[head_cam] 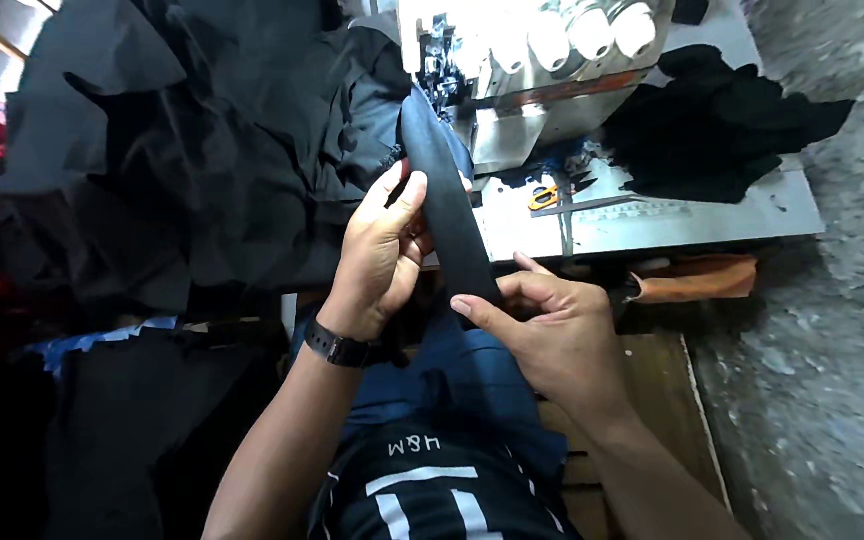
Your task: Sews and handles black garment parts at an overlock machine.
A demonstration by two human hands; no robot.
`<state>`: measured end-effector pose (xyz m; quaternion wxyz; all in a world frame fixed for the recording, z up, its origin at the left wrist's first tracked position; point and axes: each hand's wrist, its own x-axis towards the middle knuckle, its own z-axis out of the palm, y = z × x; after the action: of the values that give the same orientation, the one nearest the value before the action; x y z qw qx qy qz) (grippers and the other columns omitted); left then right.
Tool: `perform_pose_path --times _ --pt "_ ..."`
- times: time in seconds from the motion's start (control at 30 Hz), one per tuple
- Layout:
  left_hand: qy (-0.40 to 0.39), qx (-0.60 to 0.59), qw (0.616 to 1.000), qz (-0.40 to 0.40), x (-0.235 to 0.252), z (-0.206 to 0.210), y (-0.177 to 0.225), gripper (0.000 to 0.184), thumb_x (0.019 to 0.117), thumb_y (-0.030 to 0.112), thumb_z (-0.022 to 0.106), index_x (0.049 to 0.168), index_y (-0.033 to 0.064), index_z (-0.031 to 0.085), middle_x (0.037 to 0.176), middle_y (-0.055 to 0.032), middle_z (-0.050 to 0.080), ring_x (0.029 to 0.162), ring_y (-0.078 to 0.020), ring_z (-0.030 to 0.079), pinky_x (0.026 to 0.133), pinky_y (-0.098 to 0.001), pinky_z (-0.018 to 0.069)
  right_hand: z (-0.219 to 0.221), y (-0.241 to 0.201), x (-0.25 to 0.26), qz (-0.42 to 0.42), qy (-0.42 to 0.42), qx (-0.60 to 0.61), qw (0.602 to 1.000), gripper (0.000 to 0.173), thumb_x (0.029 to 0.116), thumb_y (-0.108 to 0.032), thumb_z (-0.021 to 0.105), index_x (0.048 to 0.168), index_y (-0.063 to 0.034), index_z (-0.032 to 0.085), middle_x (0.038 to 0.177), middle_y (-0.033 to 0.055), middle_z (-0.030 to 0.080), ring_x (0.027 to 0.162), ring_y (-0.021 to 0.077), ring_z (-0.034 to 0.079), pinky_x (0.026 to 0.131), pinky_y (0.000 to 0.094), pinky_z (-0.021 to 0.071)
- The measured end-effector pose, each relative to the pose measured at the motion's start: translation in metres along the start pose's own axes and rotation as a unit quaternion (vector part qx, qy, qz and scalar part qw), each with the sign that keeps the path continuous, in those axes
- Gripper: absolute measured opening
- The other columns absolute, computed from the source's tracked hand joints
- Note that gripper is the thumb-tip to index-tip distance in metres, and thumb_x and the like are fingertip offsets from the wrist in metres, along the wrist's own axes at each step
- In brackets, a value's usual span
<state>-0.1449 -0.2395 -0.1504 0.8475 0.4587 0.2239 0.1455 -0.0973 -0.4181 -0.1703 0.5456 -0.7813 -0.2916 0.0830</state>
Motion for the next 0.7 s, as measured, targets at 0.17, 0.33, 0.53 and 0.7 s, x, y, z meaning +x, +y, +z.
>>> perform_pose_path --times 0.17,0.33,0.53,0.7 --pt "0.007 0.001 1.000 0.014 -0.001 0.003 -0.001 0.045 0.1069 0.023 0.055 0.151 0.0206 0.046 0.122 -0.0095 0.070 0.096 -0.0171 0.072 0.083 -0.0318 0.0603 0.000 -0.002 -0.003 -0.016 -0.007 0.000 1.000 0.016 0.0912 -0.031 0.077 0.085 -0.0162 0.081 0.077 -0.0110 0.075 0.077 -0.0005 0.072 0.121 0.0467 0.0422" --pt "0.008 0.021 0.999 0.028 -0.005 -0.001 -0.004 0.044 0.1058 0.024 0.058 0.149 0.0259 0.047 0.116 -0.0069 0.071 0.086 -0.0143 0.071 0.075 -0.0292 0.0600 0.000 -0.001 -0.004 -0.033 -0.022 0.005 0.999 0.018 0.0948 -0.029 0.074 0.089 -0.0143 0.082 0.081 -0.0095 0.077 0.081 0.0000 0.073 0.121 0.0488 0.0419" --pt "-0.006 -0.017 0.999 0.038 -0.007 -0.004 -0.006 0.050 0.1075 0.024 0.052 0.155 0.0229 0.038 0.123 -0.0124 0.067 0.100 -0.0194 0.070 0.085 -0.0348 0.0599 -0.001 -0.011 -0.008 -0.150 0.004 -0.055 0.987 0.028 0.0966 -0.037 0.073 0.082 -0.0127 0.077 0.076 -0.0049 0.073 0.075 0.0025 0.069 0.115 0.0504 0.0408" --pt "-0.126 0.205 0.944 0.227 -0.071 -0.015 0.027 0.052 0.0935 0.034 0.075 0.140 0.0203 0.059 0.134 0.0007 0.066 0.114 -0.0170 0.069 0.095 -0.0351 0.0609 -0.008 -0.023 0.026 -0.298 -0.018 -0.008 0.954 0.029 0.1027 -0.043 0.062 0.089 -0.0175 0.063 0.082 -0.0075 0.068 0.096 0.0040 0.060 0.096 0.0246 0.0382"
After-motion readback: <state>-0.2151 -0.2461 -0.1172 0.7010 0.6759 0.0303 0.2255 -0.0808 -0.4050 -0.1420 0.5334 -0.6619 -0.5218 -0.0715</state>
